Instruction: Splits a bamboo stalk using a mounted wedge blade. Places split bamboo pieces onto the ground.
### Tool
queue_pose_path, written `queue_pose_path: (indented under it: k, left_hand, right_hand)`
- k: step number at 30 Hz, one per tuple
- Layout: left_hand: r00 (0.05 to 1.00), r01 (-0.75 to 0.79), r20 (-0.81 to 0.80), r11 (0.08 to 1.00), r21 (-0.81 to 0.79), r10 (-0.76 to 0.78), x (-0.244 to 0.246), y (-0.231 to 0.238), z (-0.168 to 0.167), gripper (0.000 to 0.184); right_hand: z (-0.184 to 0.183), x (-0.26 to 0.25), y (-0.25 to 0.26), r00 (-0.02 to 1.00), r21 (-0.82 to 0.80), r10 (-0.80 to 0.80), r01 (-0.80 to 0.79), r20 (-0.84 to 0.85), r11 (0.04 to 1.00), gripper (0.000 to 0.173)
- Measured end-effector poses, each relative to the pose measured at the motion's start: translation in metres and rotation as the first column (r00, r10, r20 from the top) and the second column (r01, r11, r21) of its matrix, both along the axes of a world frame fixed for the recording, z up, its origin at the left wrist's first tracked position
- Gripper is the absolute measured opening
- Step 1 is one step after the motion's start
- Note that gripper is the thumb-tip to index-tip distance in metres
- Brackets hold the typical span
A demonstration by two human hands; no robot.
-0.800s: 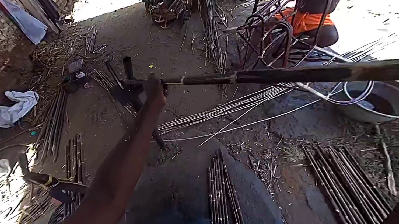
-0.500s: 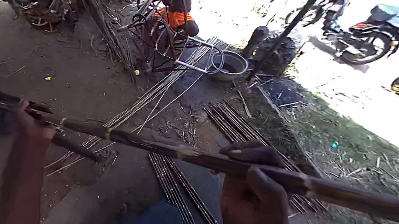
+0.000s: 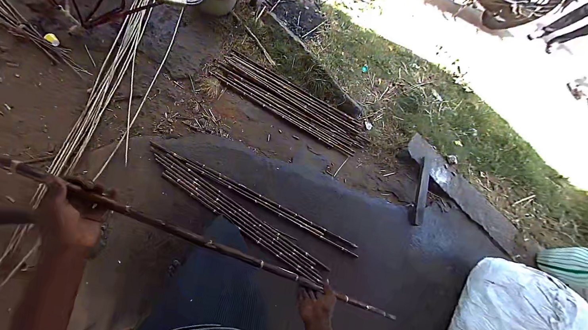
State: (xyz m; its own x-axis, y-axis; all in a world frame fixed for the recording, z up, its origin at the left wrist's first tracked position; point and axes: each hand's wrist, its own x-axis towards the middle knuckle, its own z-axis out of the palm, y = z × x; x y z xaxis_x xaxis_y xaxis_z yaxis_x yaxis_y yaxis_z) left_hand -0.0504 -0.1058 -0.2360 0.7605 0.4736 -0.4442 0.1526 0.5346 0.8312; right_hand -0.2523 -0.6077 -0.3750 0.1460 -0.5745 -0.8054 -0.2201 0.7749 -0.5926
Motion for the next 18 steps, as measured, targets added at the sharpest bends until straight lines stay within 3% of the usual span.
queue_pose_path:
  k: [2, 7, 9, 13, 15, 18]
  left_hand:
    - [0.993, 0.032, -0.116, 0.999, -0.02, -0.034, -0.012, -0.03, -0.052, 0.042]
    - [0.945, 0.133, -0.31, 0.989, 0.064, -0.107, -0.039, -0.089, -0.158, 0.051]
    - [0.911, 0.247, -0.368, 0.962, 0.118, -0.188, -0.049, -0.096, -0.192, 0.056]
    - [0.797, 0.447, -0.533, 0.871, 0.205, -0.284, -0.048, -0.092, -0.237, 0.058]
    - [0.65, 0.602, -0.697, 0.765, 0.229, -0.303, -0.035, -0.076, -0.225, 0.058]
    - [0.309, 0.845, -0.887, 0.526, 0.09, -0.344, -0.017, -0.044, -0.206, 0.06]
  right_hand:
    - [-0.01, -0.034, 0.027, 0.991, 0.027, 0.126, -0.125, -0.045, 0.992, 0.066]
    - [-0.004, -0.101, 0.059, 0.881, 0.131, 0.454, -0.438, -0.132, 0.889, 0.041]
    - [0.005, -0.127, 0.066, 0.782, 0.143, 0.589, -0.572, -0.201, 0.808, 0.04]
    - [0.019, -0.169, 0.072, 0.688, 0.185, 0.645, -0.623, -0.333, 0.76, 0.04]
    - [0.017, -0.187, 0.068, 0.626, 0.21, 0.688, -0.665, -0.367, 0.717, 0.041]
    - [0.019, -0.194, 0.069, 0.484, 0.252, 0.776, -0.757, -0.404, 0.603, 0.039]
